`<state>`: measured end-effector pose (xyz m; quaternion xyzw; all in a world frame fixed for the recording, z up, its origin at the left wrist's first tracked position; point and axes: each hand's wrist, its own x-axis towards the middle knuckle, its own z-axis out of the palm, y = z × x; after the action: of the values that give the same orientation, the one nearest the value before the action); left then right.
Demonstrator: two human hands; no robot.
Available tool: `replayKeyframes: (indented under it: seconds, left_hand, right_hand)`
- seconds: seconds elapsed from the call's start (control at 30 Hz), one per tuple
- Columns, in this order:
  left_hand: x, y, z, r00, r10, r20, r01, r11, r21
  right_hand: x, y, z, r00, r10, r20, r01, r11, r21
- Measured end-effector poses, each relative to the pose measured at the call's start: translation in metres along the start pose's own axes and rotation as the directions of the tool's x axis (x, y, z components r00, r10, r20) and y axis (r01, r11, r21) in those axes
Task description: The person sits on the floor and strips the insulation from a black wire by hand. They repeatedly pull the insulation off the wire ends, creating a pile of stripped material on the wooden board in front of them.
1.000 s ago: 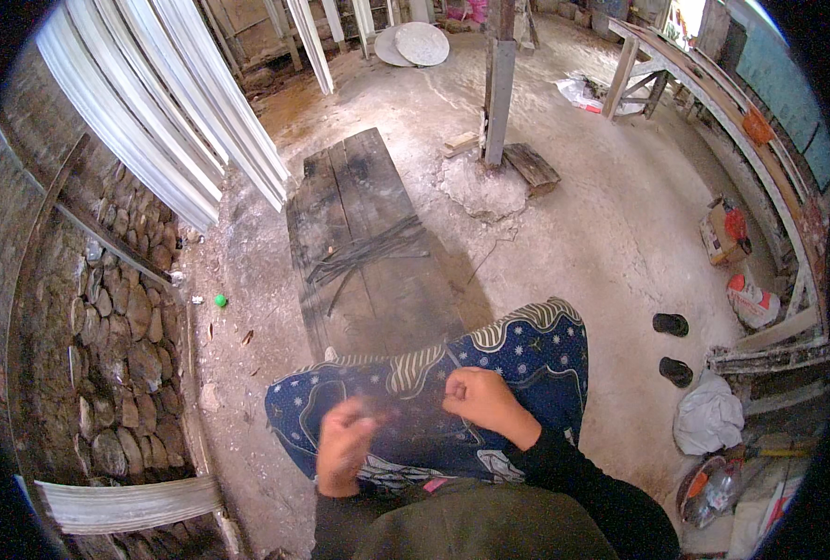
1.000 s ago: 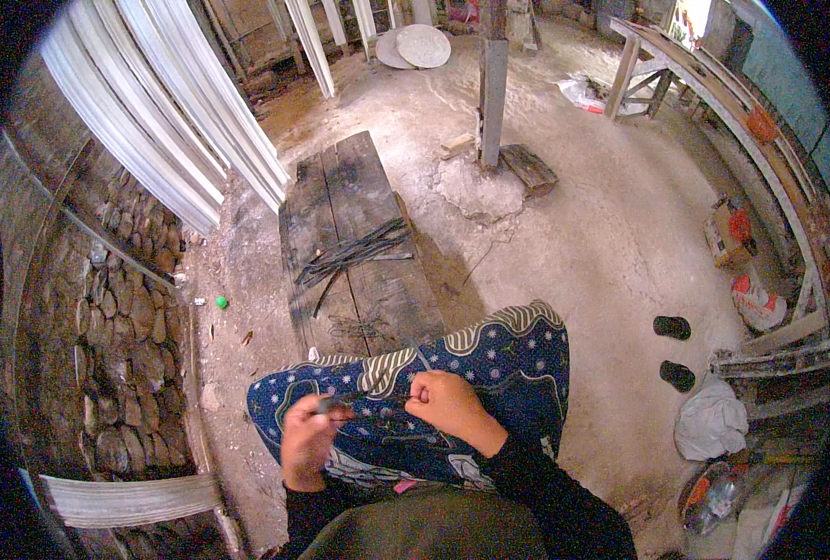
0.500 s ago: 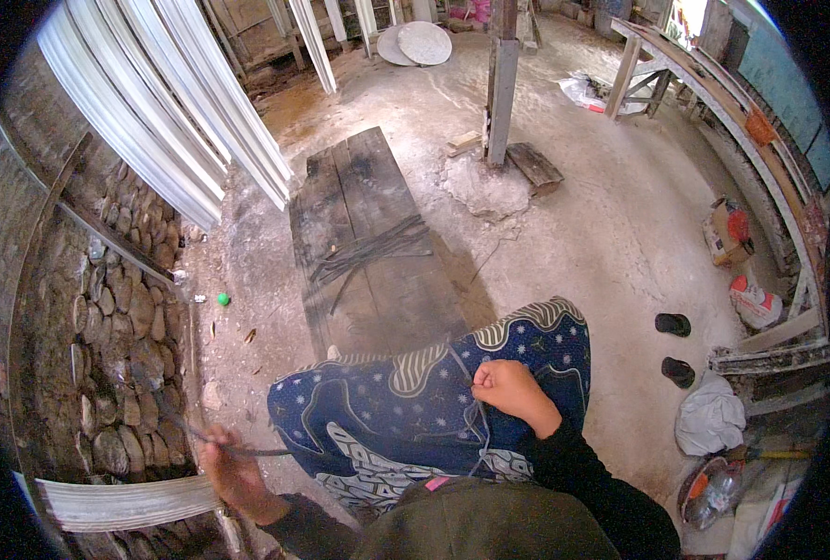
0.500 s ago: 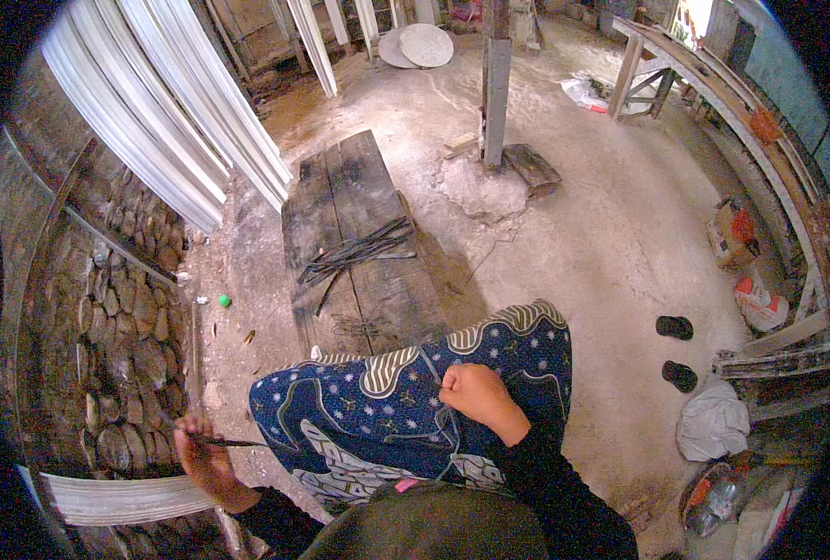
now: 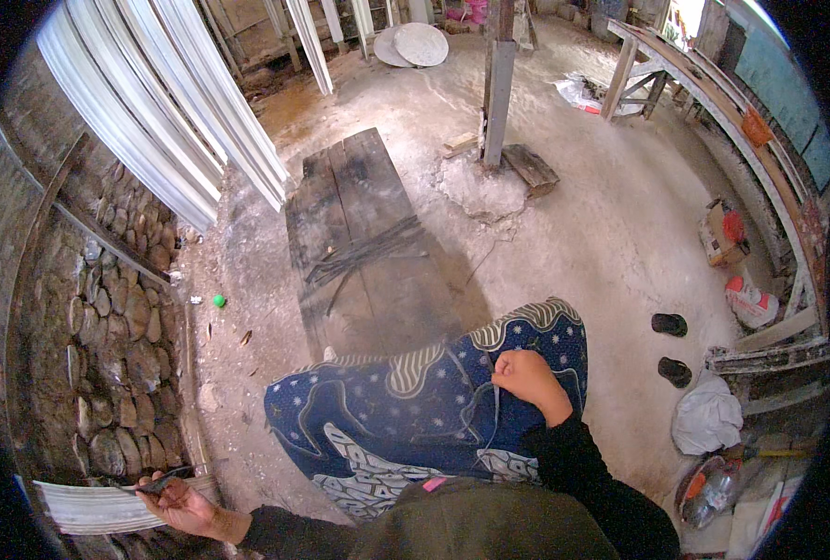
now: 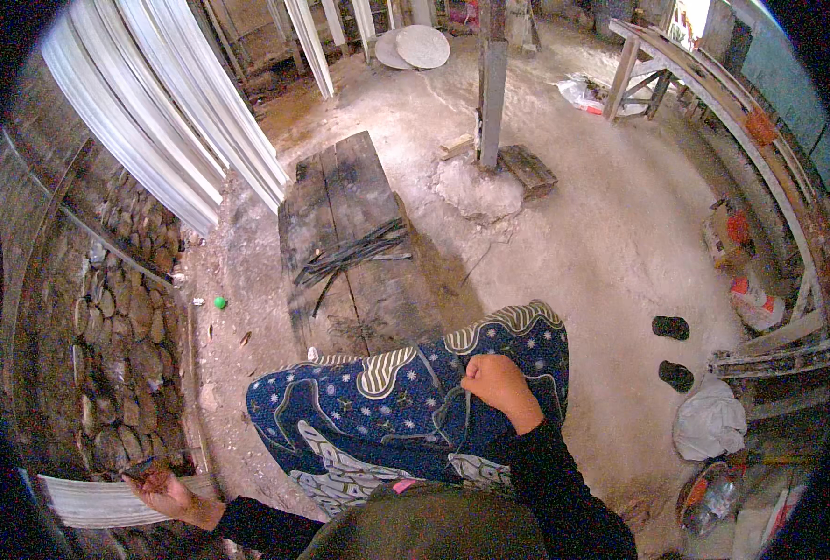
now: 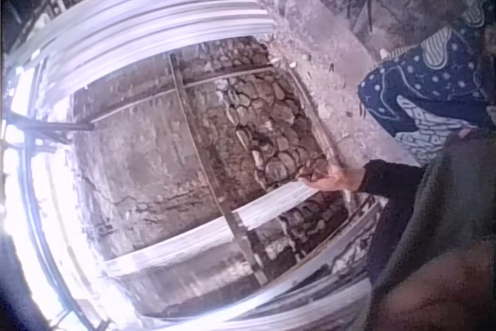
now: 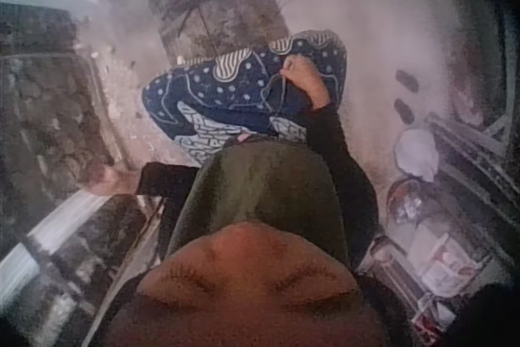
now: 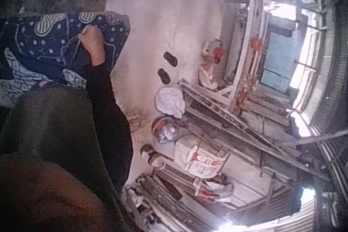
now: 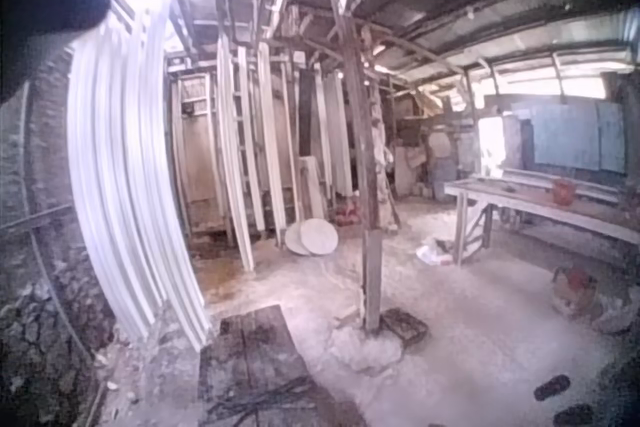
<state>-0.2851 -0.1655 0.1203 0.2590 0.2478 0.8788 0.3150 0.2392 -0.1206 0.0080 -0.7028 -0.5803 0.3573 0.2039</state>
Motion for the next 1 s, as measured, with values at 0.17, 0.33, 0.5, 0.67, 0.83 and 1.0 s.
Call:
replayKeyframes:
  seconds: [0.17, 0.33, 0.5, 0.67, 0.83, 1.0]
  left_hand:
    - [-0.021, -0.024, 0.015, 0.987, -0.007, -0.158, 0.041, 0.976, 0.212]
    - [-0.085, -0.105, 0.094, 0.860, -0.487, 0.154, 0.347, 0.778, 0.524]
    - [-0.148, -0.164, 0.136, 0.419, -0.894, 0.160, 0.552, 0.390, 0.737]
    - [-0.170, -0.188, 0.144, 0.323, -0.924, 0.205, 0.526, 0.356, 0.772]
    - [-0.170, -0.188, 0.143, 0.323, -0.923, 0.209, 0.478, 0.350, 0.806]
    - [-0.170, -0.186, 0.138, 0.331, -0.911, 0.245, 0.337, 0.357, 0.871]
  right_hand:
    - [0.000, -0.002, 0.005, 1.000, -0.021, 0.003, 0.021, 0.999, 0.025]
    - [-0.006, -0.024, -0.004, 0.999, 0.014, -0.037, -0.014, 1.000, -0.015]
    - [-0.021, -0.064, -0.020, 0.989, -0.090, -0.119, 0.109, 0.981, 0.162]
    - [-0.032, -0.081, -0.005, 0.909, -0.374, 0.185, 0.230, 0.819, 0.525]
    - [-0.031, -0.078, 0.008, 0.911, -0.382, 0.157, 0.226, 0.778, 0.586]
    - [-0.034, -0.086, 0.008, 0.935, -0.338, 0.110, 0.177, 0.711, 0.680]
